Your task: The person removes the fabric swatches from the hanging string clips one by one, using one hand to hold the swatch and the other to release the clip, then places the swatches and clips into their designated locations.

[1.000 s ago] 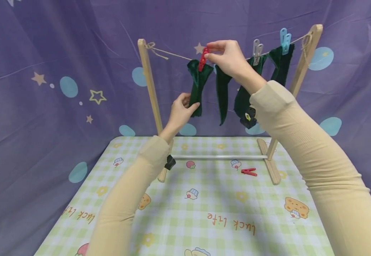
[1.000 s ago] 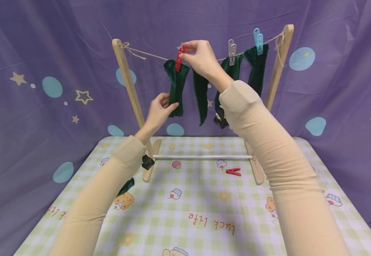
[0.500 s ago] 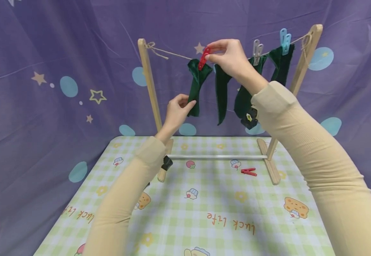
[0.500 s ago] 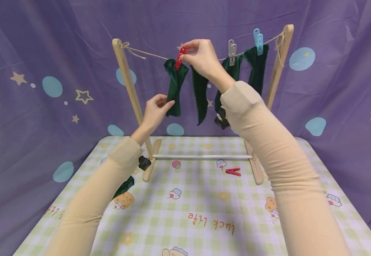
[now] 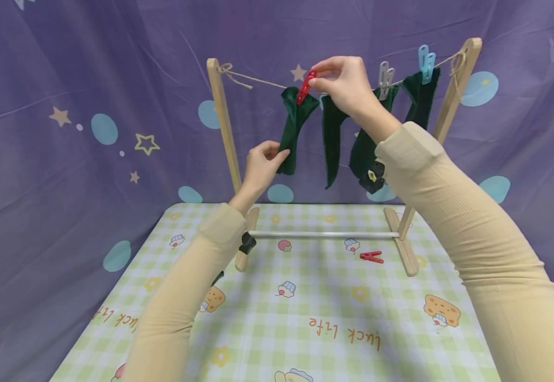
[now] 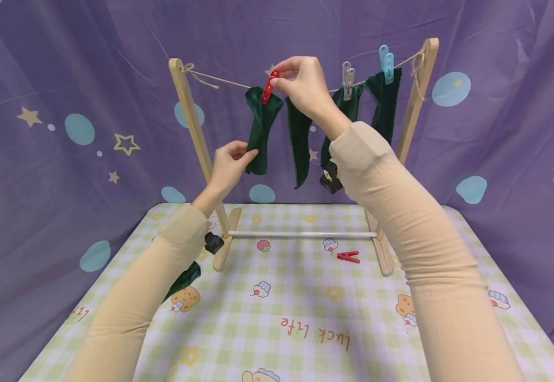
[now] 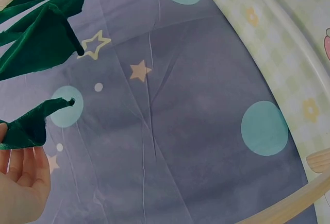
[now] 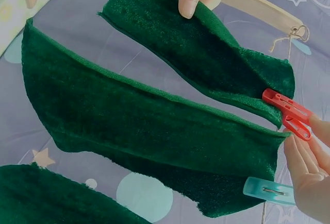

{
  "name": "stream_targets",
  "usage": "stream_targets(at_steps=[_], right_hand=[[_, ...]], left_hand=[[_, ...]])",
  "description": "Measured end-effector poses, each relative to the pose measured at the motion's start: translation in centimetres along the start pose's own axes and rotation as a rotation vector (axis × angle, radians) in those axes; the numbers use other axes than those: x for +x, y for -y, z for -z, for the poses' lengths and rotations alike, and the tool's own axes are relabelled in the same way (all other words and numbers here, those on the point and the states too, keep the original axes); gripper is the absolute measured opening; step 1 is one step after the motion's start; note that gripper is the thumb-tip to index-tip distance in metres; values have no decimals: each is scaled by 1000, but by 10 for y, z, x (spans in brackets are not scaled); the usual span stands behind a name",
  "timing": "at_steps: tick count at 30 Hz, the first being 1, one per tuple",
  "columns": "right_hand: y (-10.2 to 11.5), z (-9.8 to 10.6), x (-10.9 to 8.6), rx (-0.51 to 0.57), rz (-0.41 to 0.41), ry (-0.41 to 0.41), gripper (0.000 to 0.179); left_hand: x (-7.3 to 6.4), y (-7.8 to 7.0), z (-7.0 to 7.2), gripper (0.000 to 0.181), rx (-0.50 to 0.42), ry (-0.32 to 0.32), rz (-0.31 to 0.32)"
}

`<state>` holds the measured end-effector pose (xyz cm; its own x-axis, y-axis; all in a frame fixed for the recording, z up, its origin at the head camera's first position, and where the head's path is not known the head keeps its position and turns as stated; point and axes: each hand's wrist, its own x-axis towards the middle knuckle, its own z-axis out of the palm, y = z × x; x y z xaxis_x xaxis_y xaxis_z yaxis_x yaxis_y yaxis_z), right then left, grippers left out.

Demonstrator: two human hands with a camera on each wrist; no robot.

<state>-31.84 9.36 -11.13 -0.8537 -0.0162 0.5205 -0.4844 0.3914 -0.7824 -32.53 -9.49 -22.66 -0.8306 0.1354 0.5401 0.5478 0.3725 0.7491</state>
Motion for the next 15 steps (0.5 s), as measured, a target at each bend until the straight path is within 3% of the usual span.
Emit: stream_targets(at_steps=[6, 15], right_hand=[[2, 2, 0, 11, 5, -42, 31], [6, 9, -1, 115, -11, -46, 28]], left_hand=[[1, -1, 3, 19, -3, -11, 2], [3, -3, 9, 20, -2, -13, 6]])
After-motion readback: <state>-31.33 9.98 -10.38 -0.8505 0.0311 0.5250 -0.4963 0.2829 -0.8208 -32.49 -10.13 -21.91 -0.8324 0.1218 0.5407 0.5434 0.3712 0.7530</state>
